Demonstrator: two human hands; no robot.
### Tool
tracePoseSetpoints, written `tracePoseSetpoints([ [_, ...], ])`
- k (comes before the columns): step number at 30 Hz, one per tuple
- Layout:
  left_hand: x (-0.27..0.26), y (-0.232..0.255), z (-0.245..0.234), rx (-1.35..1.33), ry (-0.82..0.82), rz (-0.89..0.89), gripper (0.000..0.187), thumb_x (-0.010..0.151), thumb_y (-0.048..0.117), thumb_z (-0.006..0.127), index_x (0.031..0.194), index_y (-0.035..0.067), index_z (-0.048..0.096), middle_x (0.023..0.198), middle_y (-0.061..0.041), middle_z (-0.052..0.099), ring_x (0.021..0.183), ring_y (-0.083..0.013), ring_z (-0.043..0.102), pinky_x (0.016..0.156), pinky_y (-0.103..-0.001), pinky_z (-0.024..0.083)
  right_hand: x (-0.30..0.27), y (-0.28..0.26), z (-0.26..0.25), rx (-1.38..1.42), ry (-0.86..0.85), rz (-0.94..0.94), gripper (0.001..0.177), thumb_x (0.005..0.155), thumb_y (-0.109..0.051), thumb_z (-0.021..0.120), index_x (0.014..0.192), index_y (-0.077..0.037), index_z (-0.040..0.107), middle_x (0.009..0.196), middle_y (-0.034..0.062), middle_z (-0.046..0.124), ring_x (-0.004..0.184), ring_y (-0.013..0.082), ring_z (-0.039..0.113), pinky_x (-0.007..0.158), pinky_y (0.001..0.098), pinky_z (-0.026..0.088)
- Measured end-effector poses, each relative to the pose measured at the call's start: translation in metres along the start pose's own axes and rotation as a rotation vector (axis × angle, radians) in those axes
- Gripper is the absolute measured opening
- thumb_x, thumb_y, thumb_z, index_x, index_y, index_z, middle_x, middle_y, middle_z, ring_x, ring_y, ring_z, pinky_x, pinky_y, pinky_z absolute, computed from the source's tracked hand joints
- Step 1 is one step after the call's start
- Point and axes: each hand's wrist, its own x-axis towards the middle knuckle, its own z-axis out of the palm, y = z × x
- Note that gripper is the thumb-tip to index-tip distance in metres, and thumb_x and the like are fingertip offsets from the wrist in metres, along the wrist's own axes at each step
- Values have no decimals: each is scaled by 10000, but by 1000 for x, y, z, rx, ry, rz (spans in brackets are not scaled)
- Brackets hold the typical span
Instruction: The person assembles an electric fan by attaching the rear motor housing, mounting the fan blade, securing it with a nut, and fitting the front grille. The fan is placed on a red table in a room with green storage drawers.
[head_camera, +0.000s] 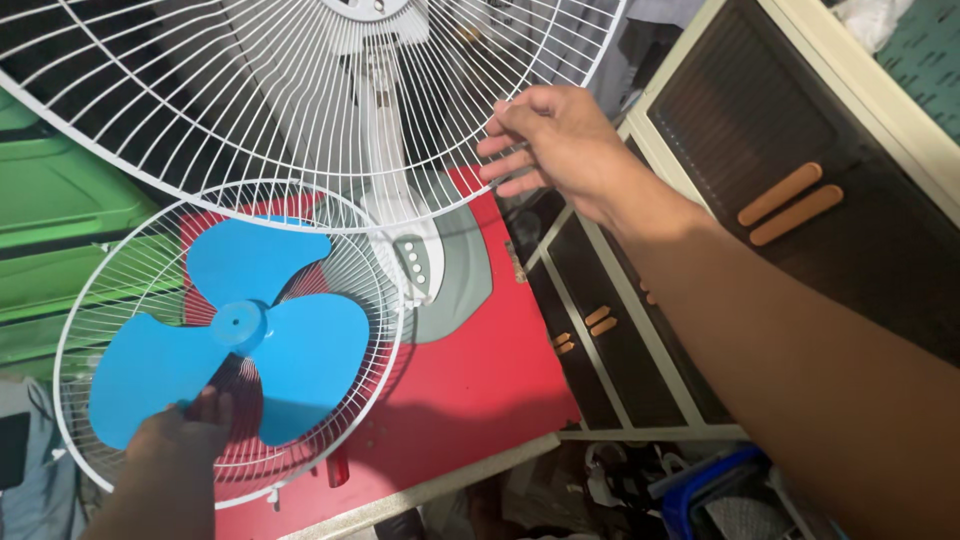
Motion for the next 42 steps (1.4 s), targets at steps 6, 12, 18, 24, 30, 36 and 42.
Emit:
tracePoseSetpoints([
  [6, -31, 2, 15, 56, -160, 130, 280, 988, 263, 666, 1261, 200, 673, 1202, -11, 702, 1104, -226, 692, 967, -438, 609, -8, 5, 3, -42, 14, 20, 266, 1033, -231, 531, 1107, 4, 632, 1050, 176, 734, 826, 255, 780, 648, 366, 663],
  [12, -106, -1, 25, 11, -256, 384, 235, 1013, 227, 673, 1228, 134, 665, 1109, -54, 714, 994, -219, 705, 912, -424, 608, -16, 13, 17, -134, 16, -3, 209, 995, -211, 606, 1093, -30, 643, 1048, 104, 695, 812, 238, 756, 606, 352, 632],
  [18, -192, 10, 41, 26, -26, 627, 161, 973, 133, 700, 1059, -2, 683, 904, -85, 779, 701, -169, 734, 657, -338, 621, -21, 13, 23, -116, -73, -65, 224, 996, -226, 596, 1106, -36, 639, 1098, 108, 679, 807, 236, 775, 596, 353, 641],
  [24, -218, 37, 50, 94, 12, 849, 102, 910, 20, 616, 996, -23, 648, 874, -114, 786, 626, -155, 760, 511, -283, 622, -25, 7, 36, -104, -72, -36, 212, 994, -197, 592, 1079, -12, 651, 1082, 122, 697, 798, 251, 759, 589, 362, 643],
  [30, -229, 87, 64, 221, 37, 1230, 148, 911, 40, 595, 984, 12, 469, 845, -158, 699, 560, -209, 736, 400, -328, 566, -29, -5, 63, -87, -119, -81, 214, 971, -205, 607, 1080, -29, 664, 1071, 90, 715, 794, 228, 769, 576, 352, 633],
  [36, -272, 141, 62, 369, 249, 1652, 164, 950, 114, 673, 973, -4, 561, 885, -144, 720, 739, -240, 754, 644, -403, 611, -36, -21, 93, -97, -213, -129, 216, 969, -195, 616, 1073, -15, 674, 1068, 108, 701, 815, 231, 775, 579, 333, 645],
  [42, -337, 188, 43, 436, 385, 1958, 193, 954, 168, 660, 957, -4, 572, 883, -168, 668, 762, -346, 657, 752, -499, 528, -46, -50, 123, -86, -281, -206, 168, 936, -133, 661, 1037, 1, 675, 1042, 110, 708, 804, 217, 772, 545, 317, 620],
])
